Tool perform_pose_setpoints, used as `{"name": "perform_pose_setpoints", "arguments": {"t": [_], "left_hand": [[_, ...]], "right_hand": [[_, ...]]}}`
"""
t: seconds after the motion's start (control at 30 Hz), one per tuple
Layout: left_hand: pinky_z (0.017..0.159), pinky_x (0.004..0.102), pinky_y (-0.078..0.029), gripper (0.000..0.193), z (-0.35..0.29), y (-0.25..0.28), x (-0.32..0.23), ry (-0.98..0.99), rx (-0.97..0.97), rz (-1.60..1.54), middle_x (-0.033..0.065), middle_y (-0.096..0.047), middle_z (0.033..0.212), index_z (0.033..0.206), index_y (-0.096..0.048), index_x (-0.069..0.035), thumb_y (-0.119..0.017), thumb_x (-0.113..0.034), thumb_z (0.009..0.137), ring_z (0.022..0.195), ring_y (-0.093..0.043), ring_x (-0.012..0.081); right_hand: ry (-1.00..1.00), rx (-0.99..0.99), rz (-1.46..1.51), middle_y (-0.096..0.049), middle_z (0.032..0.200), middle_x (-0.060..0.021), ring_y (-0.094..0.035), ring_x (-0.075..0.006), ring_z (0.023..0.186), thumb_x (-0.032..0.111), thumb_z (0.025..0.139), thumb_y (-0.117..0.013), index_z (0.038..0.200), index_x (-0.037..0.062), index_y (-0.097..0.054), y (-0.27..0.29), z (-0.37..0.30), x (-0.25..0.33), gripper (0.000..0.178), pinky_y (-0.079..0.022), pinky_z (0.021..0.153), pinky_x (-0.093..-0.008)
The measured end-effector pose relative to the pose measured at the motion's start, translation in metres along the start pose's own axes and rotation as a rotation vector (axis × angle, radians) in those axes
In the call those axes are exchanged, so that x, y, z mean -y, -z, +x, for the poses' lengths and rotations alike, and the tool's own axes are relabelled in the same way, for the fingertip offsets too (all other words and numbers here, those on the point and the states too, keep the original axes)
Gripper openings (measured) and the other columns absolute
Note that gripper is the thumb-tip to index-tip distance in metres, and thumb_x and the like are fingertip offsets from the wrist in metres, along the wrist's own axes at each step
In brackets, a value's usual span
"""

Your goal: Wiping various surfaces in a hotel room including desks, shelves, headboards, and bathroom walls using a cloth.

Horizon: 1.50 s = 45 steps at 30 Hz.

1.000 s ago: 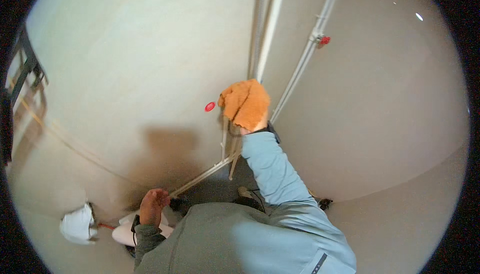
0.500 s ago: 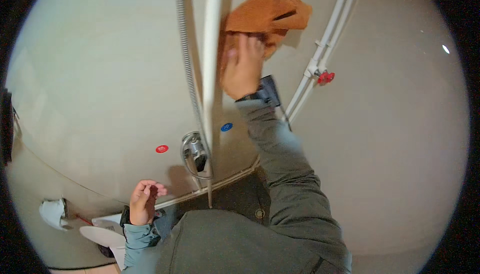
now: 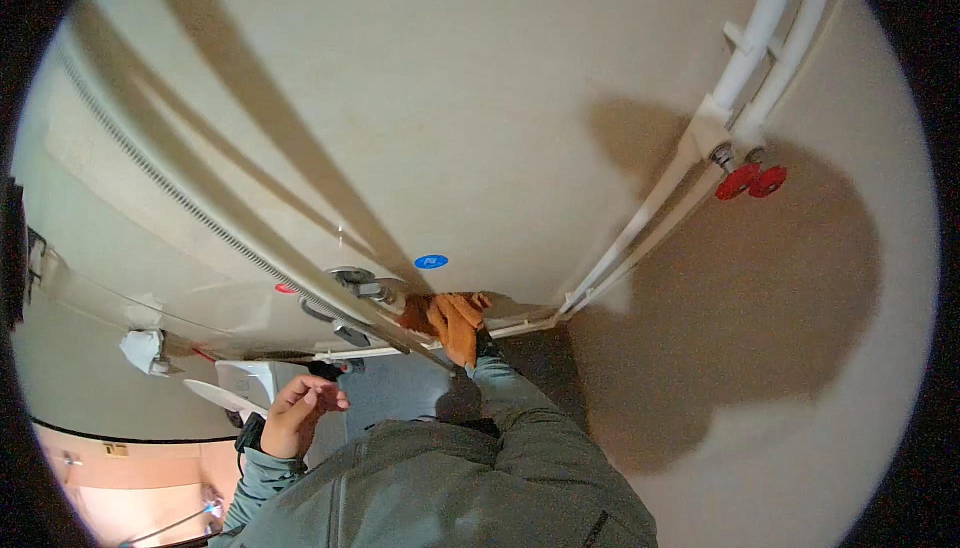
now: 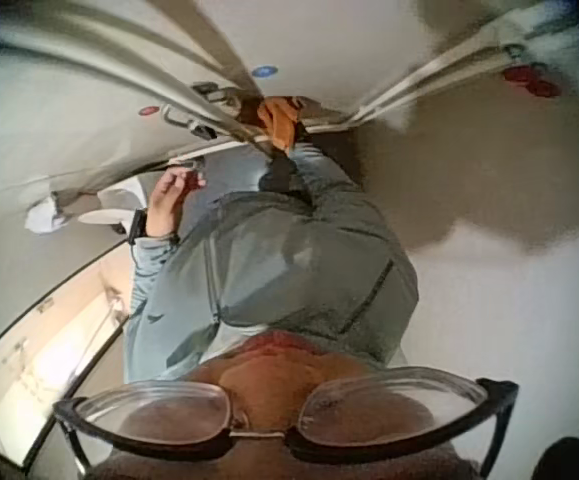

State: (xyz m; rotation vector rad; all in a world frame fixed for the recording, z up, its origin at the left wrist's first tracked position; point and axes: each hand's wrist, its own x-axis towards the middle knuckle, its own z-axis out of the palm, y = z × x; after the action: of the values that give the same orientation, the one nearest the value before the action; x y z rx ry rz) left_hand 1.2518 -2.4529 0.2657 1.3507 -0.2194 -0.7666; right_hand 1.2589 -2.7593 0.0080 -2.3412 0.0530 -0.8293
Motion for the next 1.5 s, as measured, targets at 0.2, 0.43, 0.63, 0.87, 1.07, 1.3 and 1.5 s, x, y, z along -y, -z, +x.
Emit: {"name": "perform_pose_setpoints", "arguments": {"t": [0.2,0.43,0.63,0.87,1.07,1.3,1.5], "left_hand": [[0.099,0.0449,-0.049,0.023,0.018,-0.020,0.003,0.109,-0.005,0.029,0.0179,-0.068,0.114,0.119,-0.059,0.000,-0.054,-0.015,0.103,0.107,-0.066,0.0287],[0.100,0.0438,-0.049,0.023,0.046,-0.043,0.006,0.115,0.136,0.087,0.0176,-0.067,0.116,0.121,-0.057,0.003,-0.050,-0.010,0.103,0.109,-0.065,0.0282],[0.100,0.0420,-0.049,0.023,0.053,-0.057,0.004,0.066,0.240,0.079,0.0159,-0.067,0.116,0.120,-0.057,0.002,-0.048,-0.009,0.103,0.108,-0.065,0.0252],[0.100,0.0422,-0.049,0.023,0.045,-0.054,0.016,0.113,0.199,0.055,0.0157,-0.067,0.116,0.121,-0.058,0.002,-0.051,-0.010,0.103,0.109,-0.064,0.0251],[0.101,0.0426,-0.050,0.022,0.037,-0.041,0.031,0.213,0.109,0.087,0.0171,-0.067,0.117,0.122,-0.057,0.003,-0.053,-0.010,0.104,0.110,-0.065,0.0266],[0.102,0.0422,-0.050,0.023,0.028,-0.017,0.041,0.283,0.055,0.106,0.0178,-0.067,0.118,0.123,-0.056,0.004,-0.053,-0.010,0.105,0.110,-0.065,0.0273],[0.101,0.0399,-0.050,0.025,0.018,0.013,0.046,0.240,0.153,0.051,0.0184,-0.067,0.119,0.125,-0.055,0.005,-0.052,-0.010,0.106,0.110,-0.066,0.0267]], "right_hand": [[0.008,0.043,-0.051,-0.063,0.097,-0.0120,-0.061,-0.0283,0.095,0.020,0.093,-0.064,0.102,0.0070,-0.063,0.039,0.020,0.018,0.016,-0.043,0.090,-0.0459],[0.288,-0.353,-0.120,-0.065,0.096,-0.0136,-0.062,-0.0303,0.083,0.025,0.097,-0.061,0.103,0.0089,-0.066,0.165,0.137,0.048,0.017,-0.048,0.078,-0.0478],[0.169,-0.682,0.079,-0.056,0.130,-0.0260,-0.049,-0.0443,0.124,0.048,0.093,-0.064,0.137,-0.0002,-0.052,0.248,0.220,0.064,0.067,-0.030,0.108,-0.0645],[-0.291,-0.817,-0.111,-0.018,0.158,-0.0377,-0.017,-0.0583,0.146,0.056,0.092,-0.061,0.157,-0.0085,-0.011,0.149,0.122,-0.031,0.104,-0.011,0.120,-0.0634],[-1.269,-1.042,1.355,-0.046,0.151,-0.0109,-0.042,-0.0276,0.138,0.058,0.106,-0.038,0.152,0.0099,-0.044,-0.078,-0.070,-0.203,0.067,-0.032,0.117,-0.0416],[-1.736,-1.205,1.694,-0.053,0.141,-0.0053,-0.049,-0.0227,0.125,0.052,0.106,-0.044,0.147,0.0138,-0.047,-0.134,-0.102,-0.267,0.056,-0.039,0.111,-0.0385],[-1.220,-1.143,1.459,-0.053,0.142,-0.0114,-0.048,-0.0274,0.128,0.049,0.105,-0.048,0.143,0.0064,-0.048,-0.015,0.028,-0.151,0.057,-0.035,0.113,-0.0395]]}}
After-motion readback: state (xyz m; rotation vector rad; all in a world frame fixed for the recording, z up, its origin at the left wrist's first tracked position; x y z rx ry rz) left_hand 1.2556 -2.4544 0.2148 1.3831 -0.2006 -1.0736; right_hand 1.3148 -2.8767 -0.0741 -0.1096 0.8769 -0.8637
